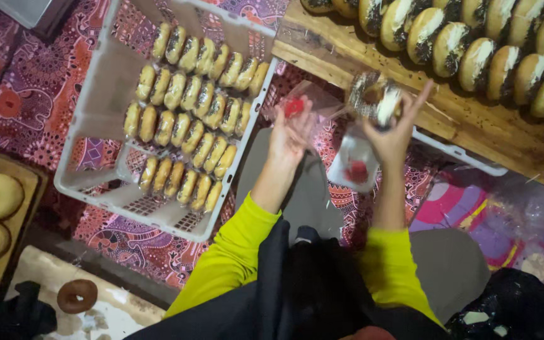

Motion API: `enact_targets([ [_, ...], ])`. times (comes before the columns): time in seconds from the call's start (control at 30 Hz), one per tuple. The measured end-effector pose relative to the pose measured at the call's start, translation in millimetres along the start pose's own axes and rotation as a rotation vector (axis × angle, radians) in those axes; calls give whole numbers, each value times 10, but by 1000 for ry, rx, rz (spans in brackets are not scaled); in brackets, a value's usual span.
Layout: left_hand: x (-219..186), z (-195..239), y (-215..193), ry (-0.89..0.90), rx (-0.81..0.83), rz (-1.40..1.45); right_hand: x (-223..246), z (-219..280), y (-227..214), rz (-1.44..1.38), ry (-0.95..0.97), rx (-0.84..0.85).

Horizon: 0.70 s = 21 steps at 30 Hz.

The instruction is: The person sits on the floor and repeatedly picks up pastries from a wooden board, places them into small plastic bags, and arranges the packaged pastries in a white plastic crate. The person handles the pastries one at a time throughout the episode.

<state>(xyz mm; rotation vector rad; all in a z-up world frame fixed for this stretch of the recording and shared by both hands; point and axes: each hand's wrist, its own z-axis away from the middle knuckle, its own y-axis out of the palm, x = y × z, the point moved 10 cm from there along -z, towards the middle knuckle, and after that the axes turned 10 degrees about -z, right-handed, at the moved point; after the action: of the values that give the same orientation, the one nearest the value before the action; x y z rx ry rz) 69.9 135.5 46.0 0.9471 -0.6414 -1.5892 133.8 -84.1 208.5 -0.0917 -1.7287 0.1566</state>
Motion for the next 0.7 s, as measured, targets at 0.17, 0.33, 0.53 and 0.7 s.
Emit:
enact_targets([
  [0.17, 490, 102, 82, -25, 0, -33, 640, 1043, -219, -353, -10, 89],
  [0.33, 872, 947, 688, 160, 6, -351, 714, 1243, -487, 5, 41, -59],
  [0.53, 1357, 1396, 1016, -88, -54, -385, 836, 1356, -841, -42, -62, 50],
  [0.7, 1938, 1357, 900, -197, 87, -292, 778, 1442, -1104, 63, 24, -51],
])
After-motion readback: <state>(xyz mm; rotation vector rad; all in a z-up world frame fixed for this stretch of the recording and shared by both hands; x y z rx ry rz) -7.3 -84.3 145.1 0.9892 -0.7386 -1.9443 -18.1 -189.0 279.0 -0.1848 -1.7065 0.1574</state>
